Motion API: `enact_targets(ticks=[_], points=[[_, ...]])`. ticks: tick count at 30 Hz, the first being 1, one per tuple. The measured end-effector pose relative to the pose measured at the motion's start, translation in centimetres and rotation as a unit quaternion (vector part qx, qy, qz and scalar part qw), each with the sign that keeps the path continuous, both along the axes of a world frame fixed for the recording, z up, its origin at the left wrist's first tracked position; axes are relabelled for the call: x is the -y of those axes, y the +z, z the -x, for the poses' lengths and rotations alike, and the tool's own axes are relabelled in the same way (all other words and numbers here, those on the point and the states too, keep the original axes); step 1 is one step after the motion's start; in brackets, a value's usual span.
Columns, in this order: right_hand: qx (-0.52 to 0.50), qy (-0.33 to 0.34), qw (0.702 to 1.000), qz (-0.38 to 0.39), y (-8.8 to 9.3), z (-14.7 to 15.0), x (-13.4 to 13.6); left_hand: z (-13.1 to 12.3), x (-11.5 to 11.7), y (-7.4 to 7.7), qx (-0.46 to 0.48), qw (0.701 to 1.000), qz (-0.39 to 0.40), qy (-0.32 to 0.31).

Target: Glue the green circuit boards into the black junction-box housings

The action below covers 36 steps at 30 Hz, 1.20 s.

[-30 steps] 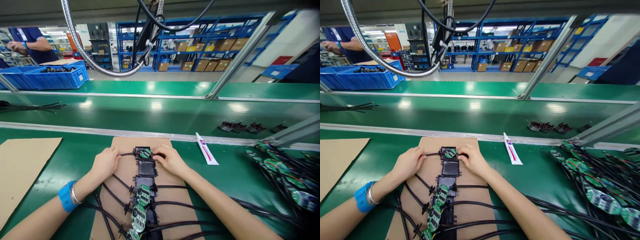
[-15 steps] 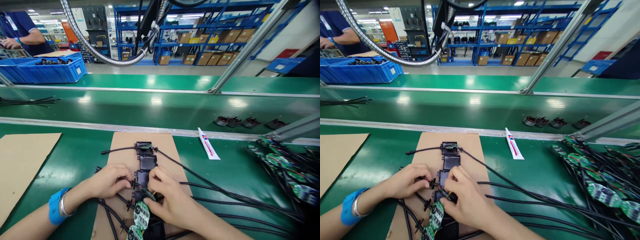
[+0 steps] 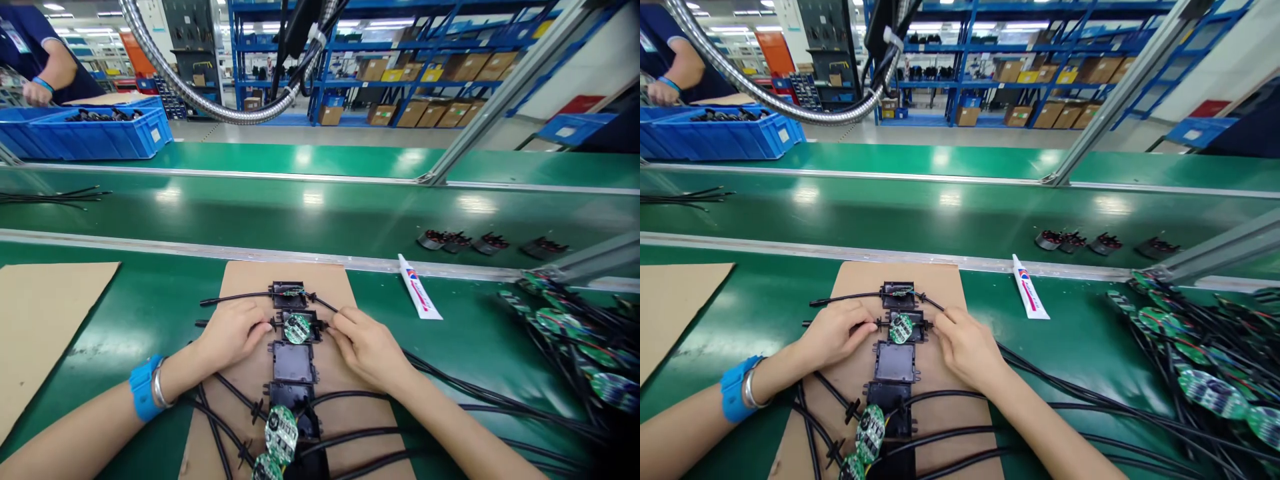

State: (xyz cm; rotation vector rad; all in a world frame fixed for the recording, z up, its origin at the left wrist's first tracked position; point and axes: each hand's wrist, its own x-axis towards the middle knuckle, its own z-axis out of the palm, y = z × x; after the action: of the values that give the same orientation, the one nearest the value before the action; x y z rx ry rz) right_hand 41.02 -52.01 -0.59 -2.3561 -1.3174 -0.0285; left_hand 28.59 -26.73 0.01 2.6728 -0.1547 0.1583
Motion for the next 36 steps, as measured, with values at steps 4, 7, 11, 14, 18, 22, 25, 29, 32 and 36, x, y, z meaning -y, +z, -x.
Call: enact_targets(ticks=[4,7,11,14,18,22,25,29,32,36], points=[[-0.003,-0.007,1.000,0.003,0.3,0.1,1.0,-0.2,0.6,0.2,0.011,1.000,-0.013,-0.009],[0.018,-0.019,0.998,0.049,0.2,0.2,1.0,-0.5,0.9,0.1,0.008,0.999,-0.034,-0.006],[0.040,-0.006,0.997,0.061,-0.1,0.3,-0.3,0.0,0.0,-0.1,0.000,0.998,-0.061,0.014],[0.040,0.014,0.998,0.041,0.4,0.5,-1.0,1.3,-0.9,0.4,-0.006,0.997,-0.069,0.024],[-0.001,0.039,0.998,-0.046,2.6,3.4,-1.0,3.8,-0.5,1.9,0.002,0.999,0.029,-0.043],[-0.150,0.085,0.985,-0.001,4.4,8.4,-1.6,5.7,0.9,2.2,-0.094,0.968,0.167,-0.163],[-0.184,0.094,0.978,0.014,3.7,11.1,-2.5,6.3,1.3,1.5,-0.101,0.969,0.162,-0.159],[-0.157,0.126,0.979,-0.030,3.1,11.4,-2.2,6.4,0.8,1.4,-0.107,0.964,0.173,-0.169],[-0.200,0.121,0.972,-0.038,3.9,9.2,-0.6,5.9,0.5,2.0,-0.100,0.965,0.194,-0.142],[-0.154,0.094,0.983,-0.045,3.5,5.1,1.4,4.2,1.0,1.9,-0.060,0.978,0.197,-0.026]])
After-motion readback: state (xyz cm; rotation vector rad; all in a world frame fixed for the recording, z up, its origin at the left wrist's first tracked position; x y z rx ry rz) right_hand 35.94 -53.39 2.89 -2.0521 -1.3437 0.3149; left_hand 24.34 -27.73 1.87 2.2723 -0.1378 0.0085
